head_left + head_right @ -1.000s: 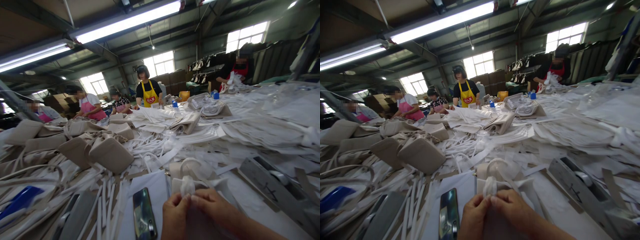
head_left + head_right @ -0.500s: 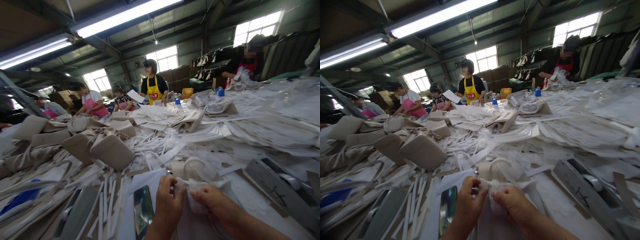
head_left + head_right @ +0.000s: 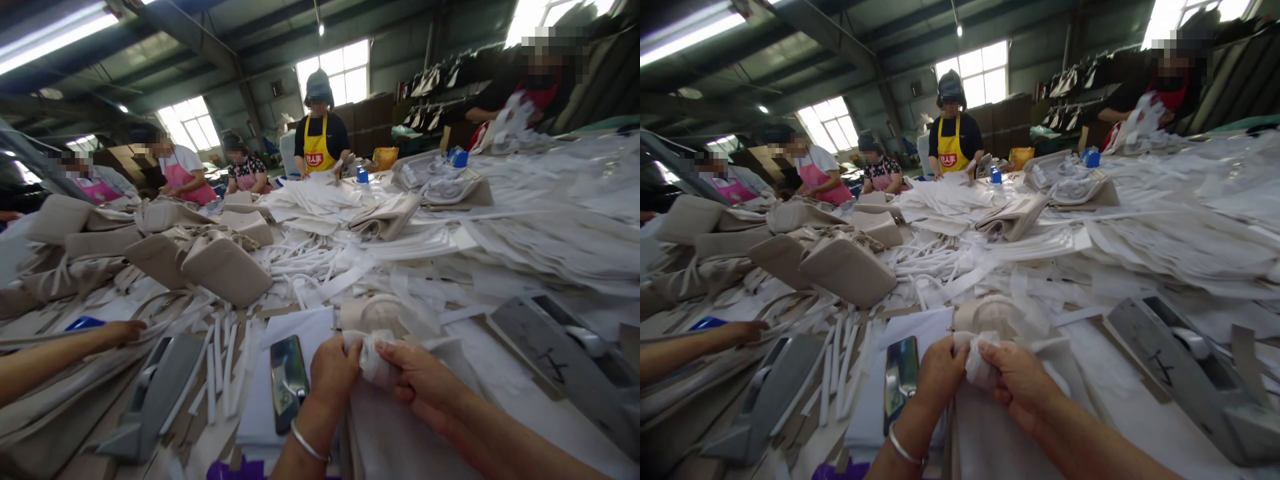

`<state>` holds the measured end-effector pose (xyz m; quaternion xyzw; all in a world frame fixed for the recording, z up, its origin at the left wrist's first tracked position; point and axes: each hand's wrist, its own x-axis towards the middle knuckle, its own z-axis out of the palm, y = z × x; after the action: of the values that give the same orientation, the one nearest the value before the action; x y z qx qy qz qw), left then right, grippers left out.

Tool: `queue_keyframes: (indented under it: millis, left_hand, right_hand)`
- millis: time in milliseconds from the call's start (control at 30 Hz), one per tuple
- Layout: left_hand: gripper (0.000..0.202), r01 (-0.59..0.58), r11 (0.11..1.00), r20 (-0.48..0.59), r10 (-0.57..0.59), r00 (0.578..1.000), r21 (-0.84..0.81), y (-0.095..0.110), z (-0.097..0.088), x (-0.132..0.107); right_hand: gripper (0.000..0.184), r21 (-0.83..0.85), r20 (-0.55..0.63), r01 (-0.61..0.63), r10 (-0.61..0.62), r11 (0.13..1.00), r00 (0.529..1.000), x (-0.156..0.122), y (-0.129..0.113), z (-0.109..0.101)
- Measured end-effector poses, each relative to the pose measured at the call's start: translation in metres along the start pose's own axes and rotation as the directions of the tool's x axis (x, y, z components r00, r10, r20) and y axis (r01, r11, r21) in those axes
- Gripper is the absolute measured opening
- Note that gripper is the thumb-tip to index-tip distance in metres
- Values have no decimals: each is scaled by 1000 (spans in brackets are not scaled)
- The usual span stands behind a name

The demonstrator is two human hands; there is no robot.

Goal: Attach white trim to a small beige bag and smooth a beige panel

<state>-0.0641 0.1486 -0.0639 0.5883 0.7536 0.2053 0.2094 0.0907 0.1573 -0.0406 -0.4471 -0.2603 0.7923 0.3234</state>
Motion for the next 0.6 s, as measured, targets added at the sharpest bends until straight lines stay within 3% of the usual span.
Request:
queue_keyframes:
  millis: [67,167,233,300,367,433,500,533,600]
  left_hand:
    - [34,43,999,-19,-42,999,32,-8,6,4]
    - [28,5,998,-204,10,979,70,-17,9,-3]
    - [17,-164,983,-334,183,924,86,-19,3,-21]
    - [10,-386,919,-339,389,857,81,-15,-9,-50]
    - [9,-598,801,-169,592,788,16,-7,-21,-83]
    - [21,-758,651,91,758,646,-39,2,-28,-111]
    - [29,-853,522,289,814,504,15,8,-28,-129]
    - [24,-879,472,350,813,466,73,11,-26,-133]
    - [12,-895,420,393,806,443,147,12,-20,-136]
  right_hand:
    - [50,-46,-27,29,-30,999,999,5,11,-2]
    - [44,-172,-48,54,-63,984,997,10,19,-6]
    - [40,-242,-56,74,-90,967,994,12,19,-9]
    - [39,-288,-44,103,-121,952,992,13,17,-10]
    - [40,-305,-22,117,-130,945,991,14,16,-10]
    - [42,-318,-10,116,-126,941,992,14,18,-11]
    - [43,-325,-15,106,-117,940,993,15,20,-13]
    - [43,-326,-17,108,-120,939,993,15,21,-13]
    - [42,-320,-4,124,-132,939,991,15,22,-15]
